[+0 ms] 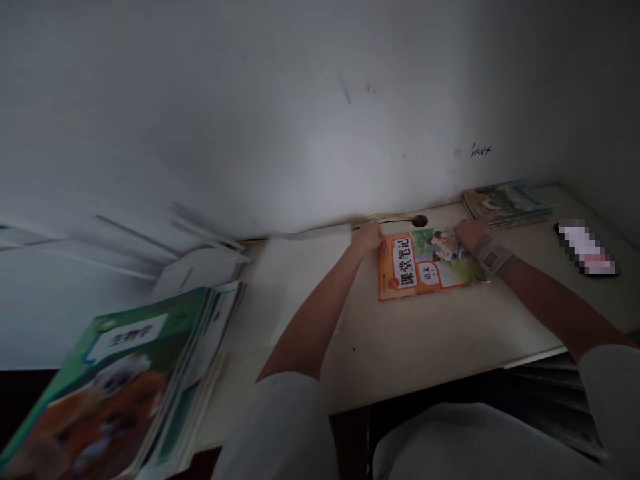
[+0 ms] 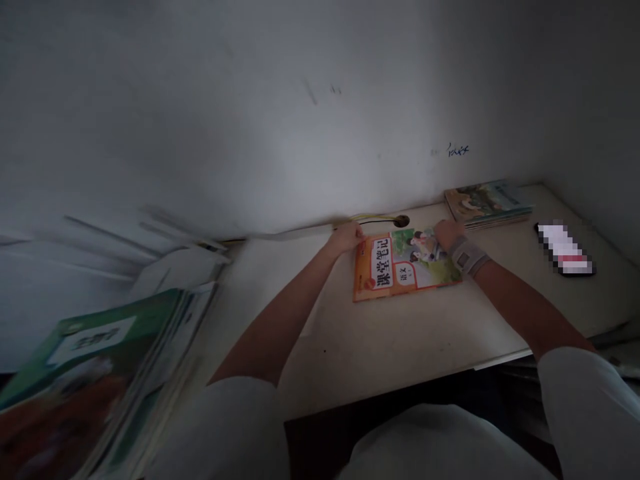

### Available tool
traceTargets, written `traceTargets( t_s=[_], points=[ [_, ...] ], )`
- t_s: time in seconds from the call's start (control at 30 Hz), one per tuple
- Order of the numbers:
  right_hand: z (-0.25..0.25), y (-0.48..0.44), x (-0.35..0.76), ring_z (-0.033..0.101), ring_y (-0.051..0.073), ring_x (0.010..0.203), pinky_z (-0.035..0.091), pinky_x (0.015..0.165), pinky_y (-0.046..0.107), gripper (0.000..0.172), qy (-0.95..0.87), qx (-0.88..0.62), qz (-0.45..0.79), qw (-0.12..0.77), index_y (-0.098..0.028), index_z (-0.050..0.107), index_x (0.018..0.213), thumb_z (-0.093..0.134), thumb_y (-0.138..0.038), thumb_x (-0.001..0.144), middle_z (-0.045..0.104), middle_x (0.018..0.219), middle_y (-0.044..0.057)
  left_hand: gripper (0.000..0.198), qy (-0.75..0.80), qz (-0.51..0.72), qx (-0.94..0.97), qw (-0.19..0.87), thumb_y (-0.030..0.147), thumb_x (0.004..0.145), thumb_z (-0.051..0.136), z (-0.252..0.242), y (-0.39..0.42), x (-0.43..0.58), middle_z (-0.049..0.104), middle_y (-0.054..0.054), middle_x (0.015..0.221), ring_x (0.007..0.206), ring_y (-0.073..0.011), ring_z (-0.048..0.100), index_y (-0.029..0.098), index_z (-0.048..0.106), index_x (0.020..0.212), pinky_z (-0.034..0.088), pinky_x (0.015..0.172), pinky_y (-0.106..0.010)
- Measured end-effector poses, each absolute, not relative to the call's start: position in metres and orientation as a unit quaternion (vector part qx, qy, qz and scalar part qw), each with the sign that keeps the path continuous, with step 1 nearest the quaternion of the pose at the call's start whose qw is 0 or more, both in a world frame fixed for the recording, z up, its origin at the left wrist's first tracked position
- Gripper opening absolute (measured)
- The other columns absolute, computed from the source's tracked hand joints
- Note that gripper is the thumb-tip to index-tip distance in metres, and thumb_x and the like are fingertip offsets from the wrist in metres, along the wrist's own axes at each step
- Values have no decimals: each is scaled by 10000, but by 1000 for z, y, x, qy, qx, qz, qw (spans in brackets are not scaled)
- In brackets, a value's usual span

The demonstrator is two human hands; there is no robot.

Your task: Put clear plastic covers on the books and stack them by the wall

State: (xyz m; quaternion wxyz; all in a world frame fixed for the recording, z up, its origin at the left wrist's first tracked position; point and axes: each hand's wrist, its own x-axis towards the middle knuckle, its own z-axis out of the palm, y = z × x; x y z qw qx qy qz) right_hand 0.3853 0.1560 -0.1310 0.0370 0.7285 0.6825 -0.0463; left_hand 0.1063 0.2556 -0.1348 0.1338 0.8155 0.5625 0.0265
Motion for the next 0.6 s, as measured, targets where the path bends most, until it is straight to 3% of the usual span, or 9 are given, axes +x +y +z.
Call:
traceTargets(
  t_s=[0.1,0.23,0.33,0.5,0.6],
  points=[
    [-130,157,370,534,372,1083,431,818,496,364,702,712,3,18,21,511,1192,360,-156,912,509,1189,325,279,524,-1,846,99,166,767,545,-131,248,115,656,-130,1058,977,-243,607,143,661,1019,454,822,-316],
    [-133,164,347,508,306,1125,356,927,444,318,789,614,6,5,-108,591,1116,430,-288,909,570,1188,196,281,480,-19,875,62,90,811,444,-130,227,136,633,-146,1065,1021,-238,589,124,669,976,441,868,-320],
    [-144,170,335,483,257,1166,347,939,384,406,825,565,-2,-19,-138,536,1216,386,-386,933,542,1265,161,318,475,-15,879,37,89,854,369,-133,212,153,618,-184,1042,1053,-267,567,78,660,982,438,873,-352],
    [-162,171,335,475,274,1129,323,940,390,448,826,558,-1,-83,-119,516,1259,375,-392,933,535,1238,180,360,474,-5,880,32,309,911,382,-131,207,162,593,-186,1116,1094,-286,542,99,622,1078,445,858,-362],
    [-164,170,338,478,279,1075,326,922,391,455,825,557,4,-92,-122,524,1258,378,-397,927,544,1185,176,375,471,-30,879,62,403,864,468,-126,222,163,649,-161,1016,982,-270,606,119,651,1025,458,795,-329]
  ],
)
